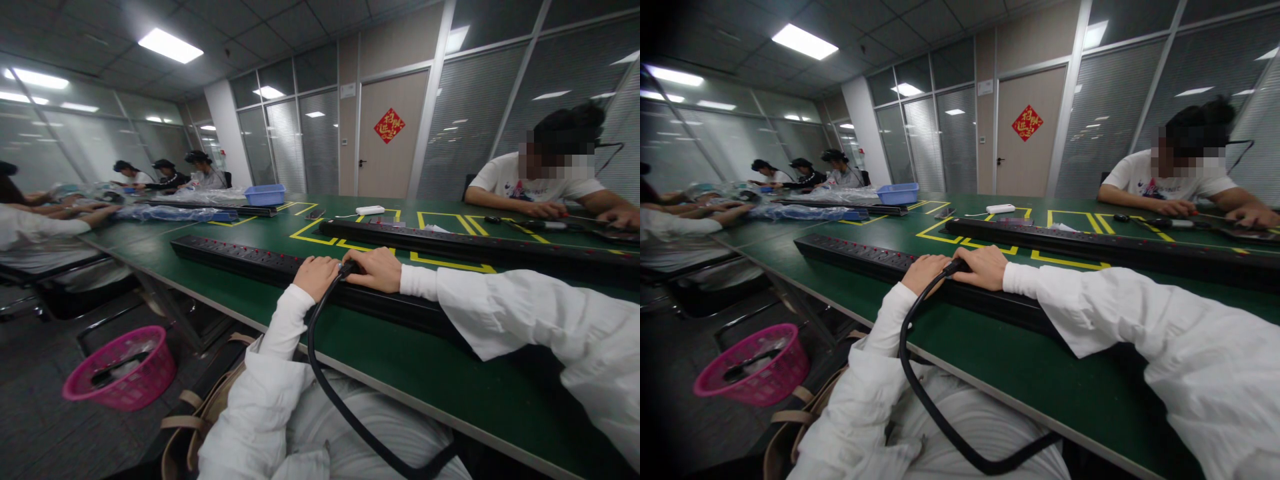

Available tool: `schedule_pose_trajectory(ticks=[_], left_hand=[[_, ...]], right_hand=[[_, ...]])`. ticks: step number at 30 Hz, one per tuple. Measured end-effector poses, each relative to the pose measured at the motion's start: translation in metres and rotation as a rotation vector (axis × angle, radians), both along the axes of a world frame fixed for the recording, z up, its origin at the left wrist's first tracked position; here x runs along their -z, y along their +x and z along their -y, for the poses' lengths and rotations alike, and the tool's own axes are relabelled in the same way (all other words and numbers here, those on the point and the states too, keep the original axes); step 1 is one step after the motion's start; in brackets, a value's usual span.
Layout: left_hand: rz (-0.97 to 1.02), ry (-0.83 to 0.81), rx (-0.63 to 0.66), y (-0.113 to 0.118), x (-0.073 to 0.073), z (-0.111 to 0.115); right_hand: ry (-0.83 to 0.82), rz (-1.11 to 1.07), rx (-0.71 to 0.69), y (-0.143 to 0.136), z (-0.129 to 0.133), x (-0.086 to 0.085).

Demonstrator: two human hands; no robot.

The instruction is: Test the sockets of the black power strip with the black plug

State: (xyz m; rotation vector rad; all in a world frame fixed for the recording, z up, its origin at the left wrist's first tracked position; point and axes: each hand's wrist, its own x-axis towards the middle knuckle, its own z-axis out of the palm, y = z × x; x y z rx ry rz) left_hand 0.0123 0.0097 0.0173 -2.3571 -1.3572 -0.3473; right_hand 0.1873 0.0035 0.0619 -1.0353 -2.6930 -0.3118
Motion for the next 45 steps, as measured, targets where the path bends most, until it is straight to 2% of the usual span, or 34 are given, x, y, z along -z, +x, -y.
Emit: schedule_pose_trajectory(ticks=[45], left_hand=[[-0.011,0.021,0.007,0.0005,0.0010,0.0003]], right_hand=[[0.012,0.006,-0.005,0.0006,0.0009,-0.0006]])
